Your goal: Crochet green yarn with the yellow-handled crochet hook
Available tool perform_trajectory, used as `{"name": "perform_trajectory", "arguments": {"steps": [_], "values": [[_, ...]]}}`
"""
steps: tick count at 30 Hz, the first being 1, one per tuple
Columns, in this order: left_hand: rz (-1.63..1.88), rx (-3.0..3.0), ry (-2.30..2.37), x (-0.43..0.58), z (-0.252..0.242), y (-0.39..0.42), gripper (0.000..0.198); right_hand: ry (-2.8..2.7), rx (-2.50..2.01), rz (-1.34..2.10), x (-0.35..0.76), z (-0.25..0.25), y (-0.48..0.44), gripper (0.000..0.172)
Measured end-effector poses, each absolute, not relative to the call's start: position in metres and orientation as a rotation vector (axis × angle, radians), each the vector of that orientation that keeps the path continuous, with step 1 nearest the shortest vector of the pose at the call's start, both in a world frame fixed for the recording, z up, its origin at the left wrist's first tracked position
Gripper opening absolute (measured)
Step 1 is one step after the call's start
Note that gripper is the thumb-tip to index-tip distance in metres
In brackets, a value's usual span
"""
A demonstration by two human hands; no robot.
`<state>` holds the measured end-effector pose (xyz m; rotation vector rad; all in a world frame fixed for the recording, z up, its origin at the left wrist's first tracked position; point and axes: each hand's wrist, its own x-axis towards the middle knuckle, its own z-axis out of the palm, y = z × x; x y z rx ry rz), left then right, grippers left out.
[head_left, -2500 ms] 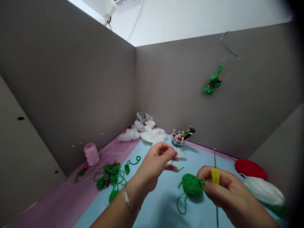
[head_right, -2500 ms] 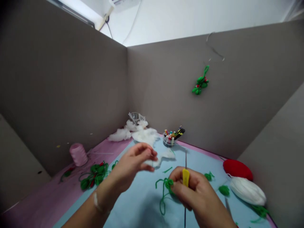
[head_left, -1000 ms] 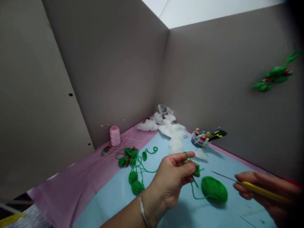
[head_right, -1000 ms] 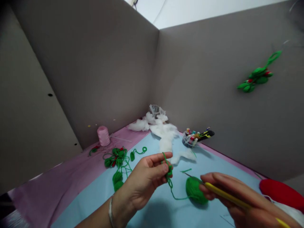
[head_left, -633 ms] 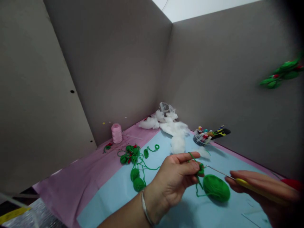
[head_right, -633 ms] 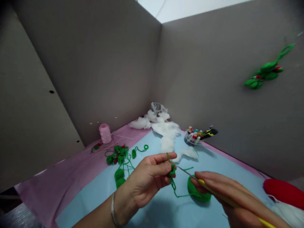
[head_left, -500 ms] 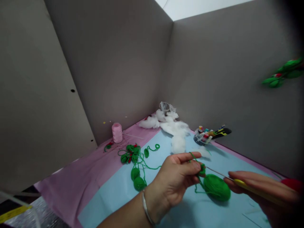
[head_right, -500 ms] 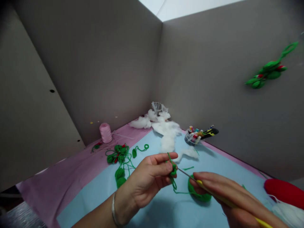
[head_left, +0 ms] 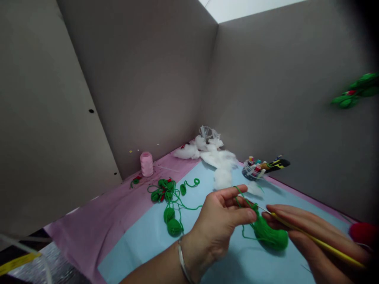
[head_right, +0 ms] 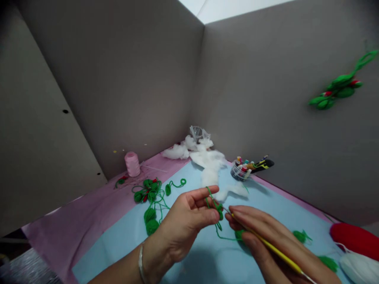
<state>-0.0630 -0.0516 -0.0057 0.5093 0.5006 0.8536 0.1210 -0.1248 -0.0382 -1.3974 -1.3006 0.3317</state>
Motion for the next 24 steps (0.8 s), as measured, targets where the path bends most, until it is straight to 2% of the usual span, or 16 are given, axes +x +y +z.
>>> {"name": "perform_trajectory", "arguments": {"steps": [6,15,17,20,24], "values": [[0.899,0.554,0.521,-0.066,-0.001,-0.052,0.111,-1.304,-1.187,0.316,0.090,-0.035,-0.119,0.016],[0.851,0.753,0.528,-0.072,0.001,-0.049,0.121,-1.332,-1.163,0.325,0.101,-0.044,-0.116,0.012],[0.839,0.851,0.567,-0.073,0.002,-0.050,0.117,-1.306,-1.165,0.369,0.100,-0.042,-0.115,0.007],[0.843,1.041,0.651,-0.073,0.005,-0.052,0.099,-1.268,-1.150,0.365,0.093,-0.043,-0.112,0.003],[0.833,1.197,0.688,-0.073,0.008,-0.051,0.086,-1.224,-1.049,0.331,0.085,-0.052,-0.109,0.008]]}}
